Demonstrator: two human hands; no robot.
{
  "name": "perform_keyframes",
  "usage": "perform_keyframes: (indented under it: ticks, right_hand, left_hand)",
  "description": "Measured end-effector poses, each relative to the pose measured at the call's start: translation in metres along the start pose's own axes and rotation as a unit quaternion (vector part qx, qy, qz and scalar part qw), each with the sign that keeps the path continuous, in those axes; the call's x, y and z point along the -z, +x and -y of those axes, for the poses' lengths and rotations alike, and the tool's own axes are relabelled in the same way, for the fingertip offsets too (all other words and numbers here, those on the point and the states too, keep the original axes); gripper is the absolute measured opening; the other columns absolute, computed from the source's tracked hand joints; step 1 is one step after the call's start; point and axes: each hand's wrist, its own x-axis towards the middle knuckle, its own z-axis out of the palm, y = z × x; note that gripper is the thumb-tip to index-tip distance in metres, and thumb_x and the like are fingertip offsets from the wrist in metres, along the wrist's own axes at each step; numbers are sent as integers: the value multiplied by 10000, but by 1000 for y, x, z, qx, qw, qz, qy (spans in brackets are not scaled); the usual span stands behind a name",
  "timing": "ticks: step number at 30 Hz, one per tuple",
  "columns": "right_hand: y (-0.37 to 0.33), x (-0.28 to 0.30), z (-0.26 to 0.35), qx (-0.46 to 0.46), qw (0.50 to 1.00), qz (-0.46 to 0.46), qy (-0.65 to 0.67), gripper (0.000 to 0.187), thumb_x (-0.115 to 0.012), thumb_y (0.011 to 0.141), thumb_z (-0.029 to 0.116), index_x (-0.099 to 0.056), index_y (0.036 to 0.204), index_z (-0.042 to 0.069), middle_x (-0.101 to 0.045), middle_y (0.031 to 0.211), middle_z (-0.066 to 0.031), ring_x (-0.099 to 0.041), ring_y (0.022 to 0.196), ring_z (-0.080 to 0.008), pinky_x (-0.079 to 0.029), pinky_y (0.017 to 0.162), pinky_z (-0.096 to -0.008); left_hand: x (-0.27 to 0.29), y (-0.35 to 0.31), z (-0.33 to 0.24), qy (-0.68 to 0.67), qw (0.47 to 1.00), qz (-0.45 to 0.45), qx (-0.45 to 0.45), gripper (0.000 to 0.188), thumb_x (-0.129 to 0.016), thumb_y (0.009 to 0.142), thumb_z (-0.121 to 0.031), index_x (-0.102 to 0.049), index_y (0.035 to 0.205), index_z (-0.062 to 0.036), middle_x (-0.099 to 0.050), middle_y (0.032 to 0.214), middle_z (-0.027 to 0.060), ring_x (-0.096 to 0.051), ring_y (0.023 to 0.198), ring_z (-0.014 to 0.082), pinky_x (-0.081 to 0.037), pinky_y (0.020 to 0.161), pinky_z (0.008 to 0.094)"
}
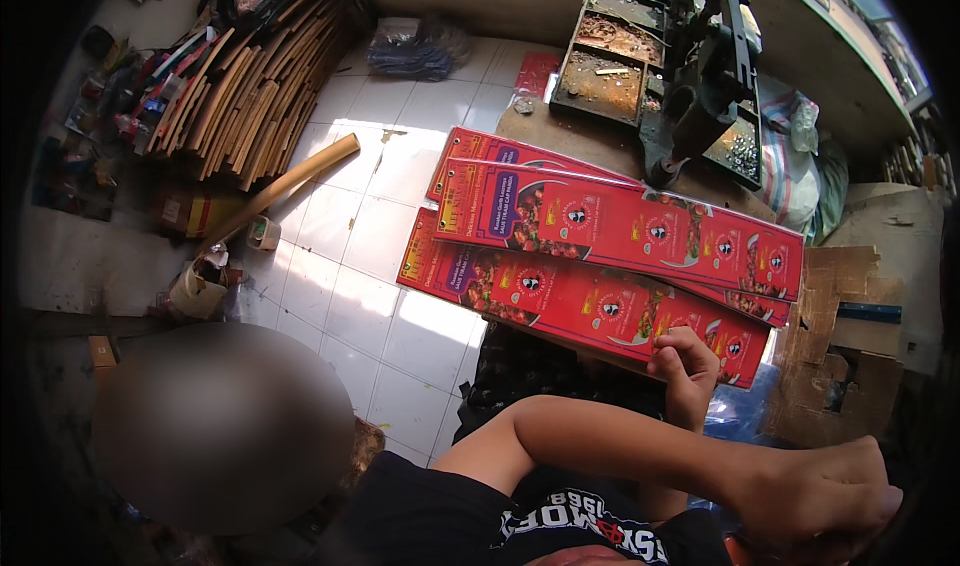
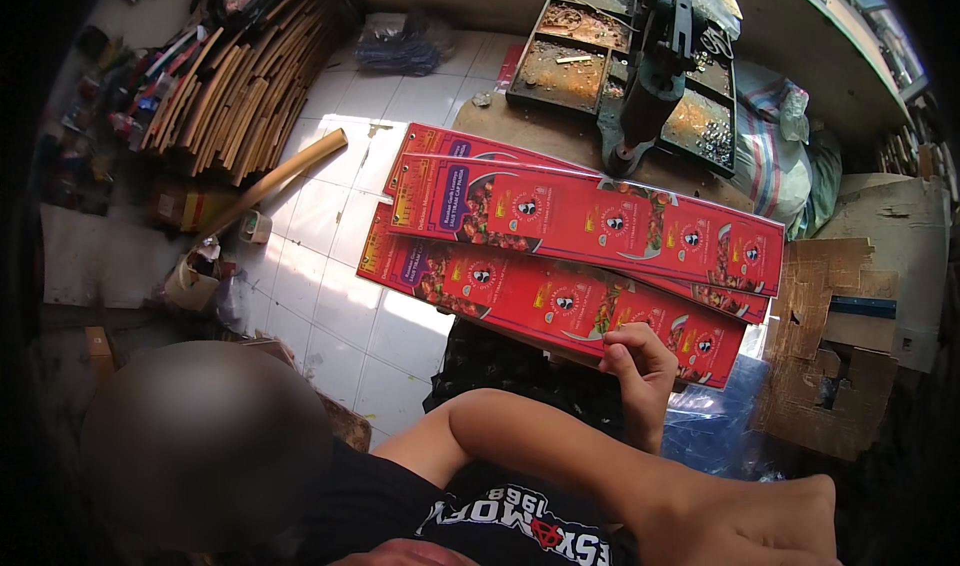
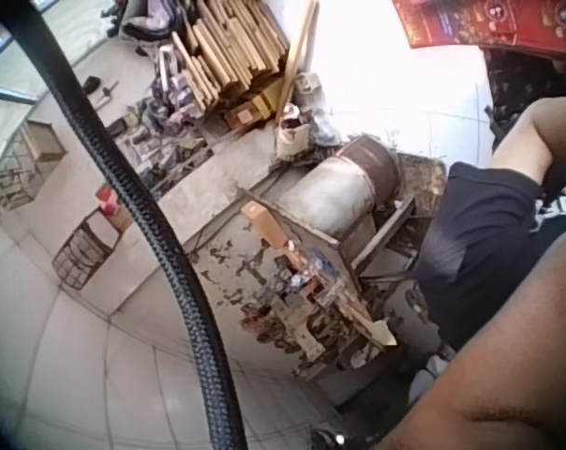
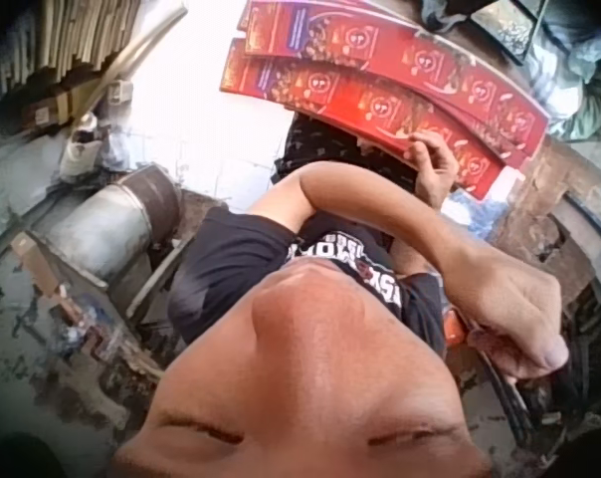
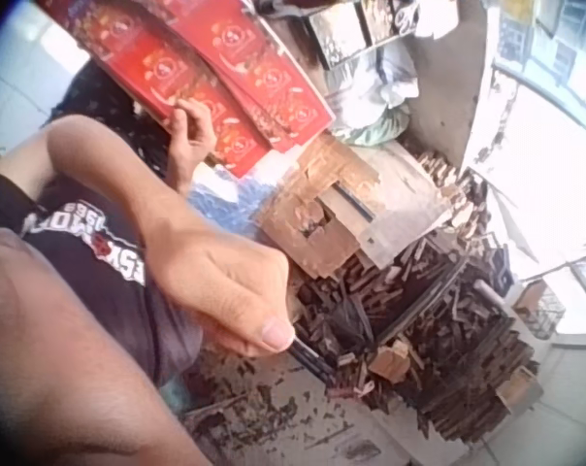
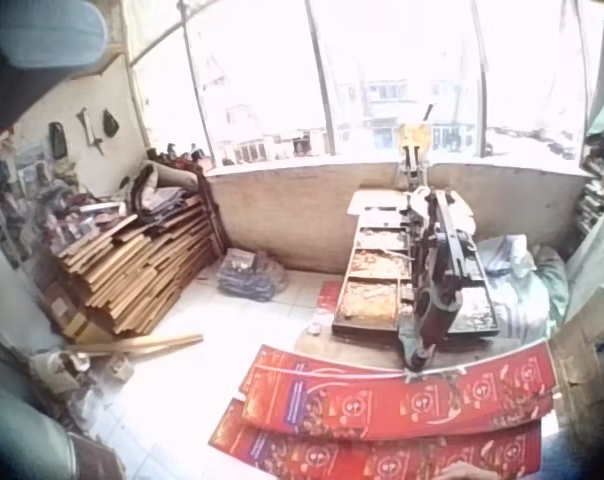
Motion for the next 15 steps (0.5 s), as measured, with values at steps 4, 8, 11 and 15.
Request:
perform_keyframes:
  ticks: [4,8,11,15]
  right_hand:
    - [-2,-2,7,-46,996,-71,34,117,-658,912,109,-658,971,8,-572,825,-21,-588,702,-100,-461,640,-222]
    - [0,11,-2,-23,998,-8,60,128,-621,933,44,-626,1023,-45,-600,949,-48,-612,822,-97,-526,691,-228]
    - [3,13,-3,-18,999,-3,29,118,-629,933,59,-660,1024,-10,-609,935,-27,-608,793,-86,-523,660,-213]
    - [3,13,-1,-35,999,-11,29,107,-626,933,53,-663,1015,-4,-611,935,-27,-605,781,-74,-520,658,-210]
  left_hand:
    - [48,-52,-12,112,964,-234,-62,169,-543,946,-185,-514,896,-25,-536,818,60,-607,768,176,-527,805,374]
    - [89,-123,-18,-49,894,-410,-173,231,-522,856,7,-497,1074,-66,-514,1031,93,-587,1016,228,-499,995,424]
    - [98,-149,-18,-109,851,-472,-204,454,-520,756,170,-512,1135,-79,-524,1109,103,-563,1089,230,-475,1053,381]
    - [99,-156,-17,-146,839,-477,-217,587,-488,702,270,-513,1175,-76,-518,1167,118,-542,1165,232,-472,1068,343]
